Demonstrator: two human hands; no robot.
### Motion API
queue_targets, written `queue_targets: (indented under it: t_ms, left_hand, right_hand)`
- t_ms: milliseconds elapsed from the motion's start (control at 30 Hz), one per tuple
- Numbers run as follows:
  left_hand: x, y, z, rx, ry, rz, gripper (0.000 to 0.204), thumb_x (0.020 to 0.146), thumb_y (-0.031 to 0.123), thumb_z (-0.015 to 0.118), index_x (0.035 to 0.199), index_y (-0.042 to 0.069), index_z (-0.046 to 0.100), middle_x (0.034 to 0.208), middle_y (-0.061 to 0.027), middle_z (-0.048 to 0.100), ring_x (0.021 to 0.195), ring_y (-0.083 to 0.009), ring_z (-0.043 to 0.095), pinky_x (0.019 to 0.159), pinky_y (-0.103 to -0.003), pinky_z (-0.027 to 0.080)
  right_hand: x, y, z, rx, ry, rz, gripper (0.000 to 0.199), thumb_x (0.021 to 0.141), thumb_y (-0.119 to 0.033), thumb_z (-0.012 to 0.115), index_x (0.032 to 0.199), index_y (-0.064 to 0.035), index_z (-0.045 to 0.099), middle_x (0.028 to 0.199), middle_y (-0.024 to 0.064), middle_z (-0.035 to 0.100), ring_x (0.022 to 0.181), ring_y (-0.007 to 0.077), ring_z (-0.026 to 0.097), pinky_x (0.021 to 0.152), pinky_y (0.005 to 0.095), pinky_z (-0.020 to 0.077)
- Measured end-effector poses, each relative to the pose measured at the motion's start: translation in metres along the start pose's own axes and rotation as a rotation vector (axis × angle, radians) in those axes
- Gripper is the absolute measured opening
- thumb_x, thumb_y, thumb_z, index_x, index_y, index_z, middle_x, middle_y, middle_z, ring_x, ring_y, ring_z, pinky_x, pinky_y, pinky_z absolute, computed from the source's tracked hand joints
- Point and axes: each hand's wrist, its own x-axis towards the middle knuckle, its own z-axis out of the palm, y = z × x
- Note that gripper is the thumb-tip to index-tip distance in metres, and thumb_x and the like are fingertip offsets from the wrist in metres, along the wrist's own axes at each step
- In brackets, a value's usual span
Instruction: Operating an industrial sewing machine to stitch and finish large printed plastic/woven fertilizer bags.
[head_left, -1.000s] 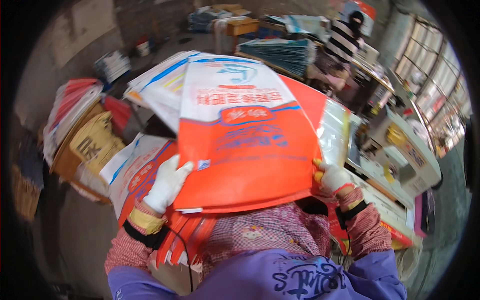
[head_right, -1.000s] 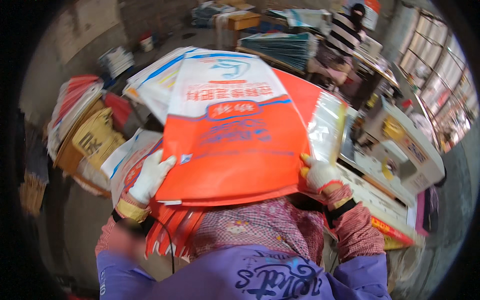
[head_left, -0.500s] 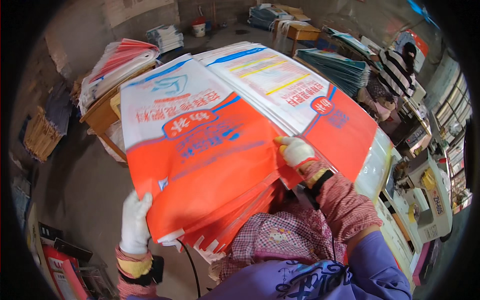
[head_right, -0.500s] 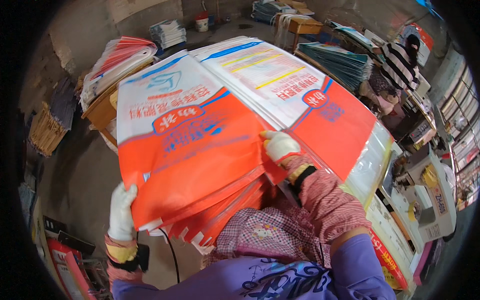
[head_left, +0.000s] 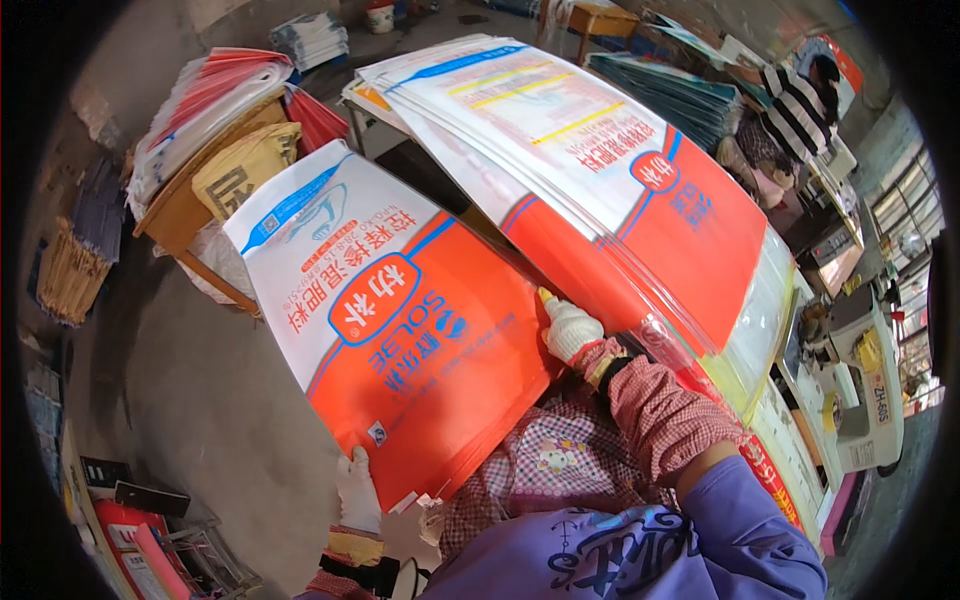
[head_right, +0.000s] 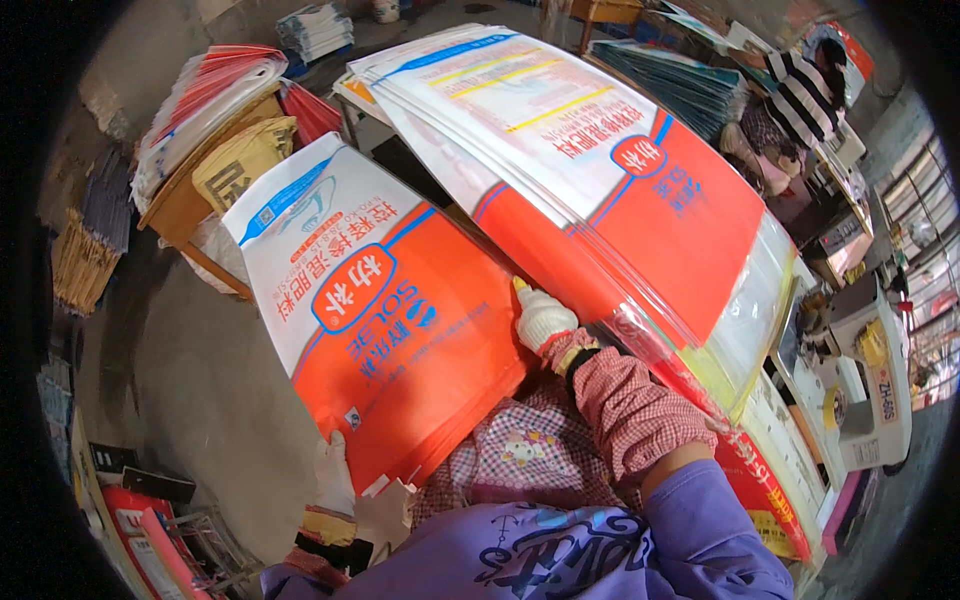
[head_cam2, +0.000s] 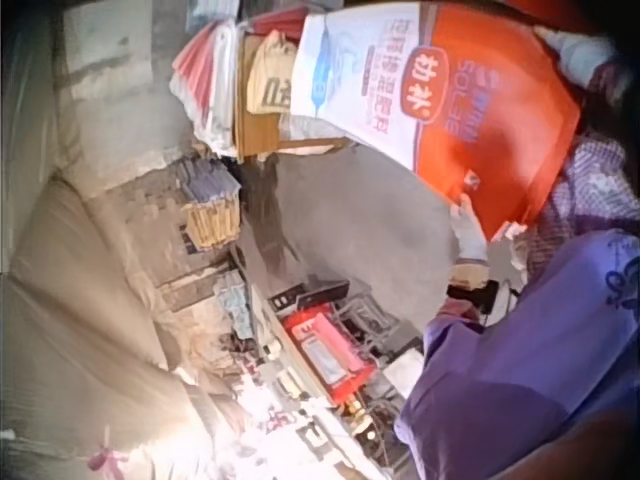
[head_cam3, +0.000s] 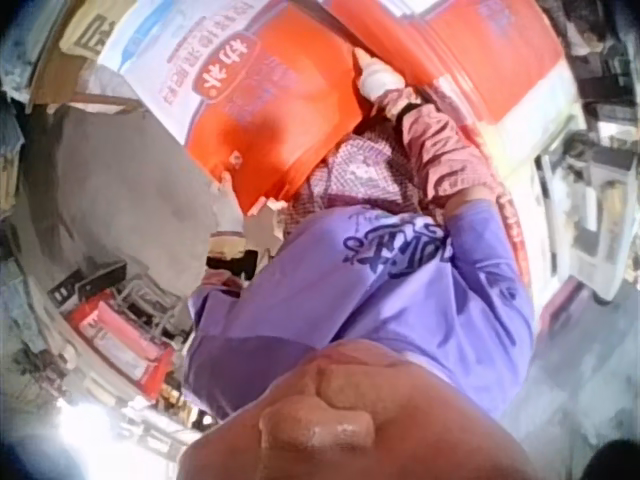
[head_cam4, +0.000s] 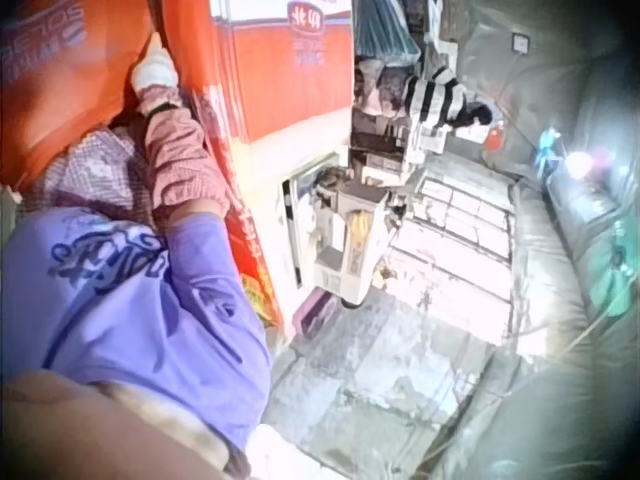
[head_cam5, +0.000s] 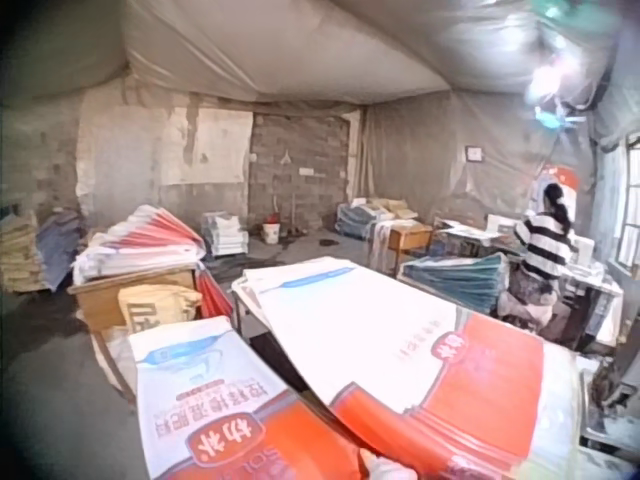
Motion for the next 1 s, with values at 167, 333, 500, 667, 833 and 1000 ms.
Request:
queue_targets:
  t_ms: [167, 333, 500, 667, 833, 1000]
  left_hand:
    - [0.015, 0.001, -0.008, -0.189, -0.188, -0.183, 0.040, 0.096, 0.035, 0.048, 0.114, 0.000, 0.050, 0.103, -0.0115, 0.060, 0.090, -0.0195, 0.061, 0.076, -0.035, 0.053]
    - [0.009, -0.014, 0.000, -0.085, -0.166, -0.173, 0.053, 0.096, 0.043, 0.047, 0.129, 0.002, 0.044, 0.119, -0.0136, 0.058, 0.100, -0.0222, 0.062, 0.082, -0.035, 0.053]
    - [0.011, -0.020, 0.002, -0.451, -0.283, -0.297, 0.049, 0.098, 0.042, 0.042, 0.125, 0.002, 0.047, 0.114, -0.0133, 0.061, 0.098, -0.0213, 0.063, 0.084, -0.035, 0.052]
    - [0.014, 0.014, -0.011, -0.109, -0.172, -0.058, 0.042, 0.098, 0.040, 0.047, 0.104, 0.000, 0.057, 0.098, -0.0092, 0.063, 0.084, -0.0151, 0.060, 0.074, -0.031, 0.050]
    - [-0.003, 0.090, -0.011, 0.345, -0.065, 0.245, 0.041, 0.097, 0.037, 0.052, 0.069, 0.006, 0.047, 0.068, 0.0020, 0.048, 0.064, -0.0063, 0.041, 0.056, -0.027, 0.037]
    - [-0.006, 0.087, 0.025, 0.447, -0.151, 0.387, 0.049, 0.097, 0.035, 0.051, 0.059, 0.009, 0.035, 0.055, 0.0050, 0.032, 0.053, -0.0058, 0.028, 0.045, -0.030, 0.025]
  right_hand:
    - [-0.002, 0.004, -0.001, 0.161, 0.110, -0.007, 0.067, 0.082, -0.033, 0.061, 0.139, -0.0074, 0.037, 0.115, 0.0214, 0.060, 0.105, 0.0350, 0.059, 0.089, 0.0433, 0.0475]
    - [0.003, 0.010, 0.006, 0.292, 0.036, -0.004, 0.069, 0.080, -0.037, 0.066, 0.135, -0.0033, 0.041, 0.125, 0.0242, 0.054, 0.115, 0.0353, 0.054, 0.096, 0.0414, 0.0433]
    - [0.021, 0.015, 0.012, 0.213, 0.213, -0.092, 0.069, 0.076, -0.041, 0.066, 0.130, -0.0027, 0.047, 0.116, 0.0245, 0.059, 0.108, 0.0410, 0.056, 0.091, 0.0450, 0.0445]
    - [0.064, 0.026, 0.033, 0.231, 0.037, -0.177, 0.055, 0.073, -0.040, 0.067, 0.107, 0.0020, 0.057, 0.108, 0.0257, 0.061, 0.101, 0.0412, 0.058, 0.088, 0.0447, 0.0459]
    - [0.091, 0.030, 0.062, -0.286, 0.647, -0.200, 0.047, 0.091, -0.026, 0.042, 0.134, -0.0094, 0.039, 0.125, 0.0217, 0.051, 0.114, 0.0332, 0.052, 0.098, 0.0413, 0.0426]
    - [0.095, 0.045, 0.064, 0.229, 0.867, -0.081, 0.041, 0.096, -0.036, 0.042, 0.124, -0.0079, 0.051, 0.117, 0.0185, 0.058, 0.109, 0.0351, 0.054, 0.098, 0.0402, 0.0415]
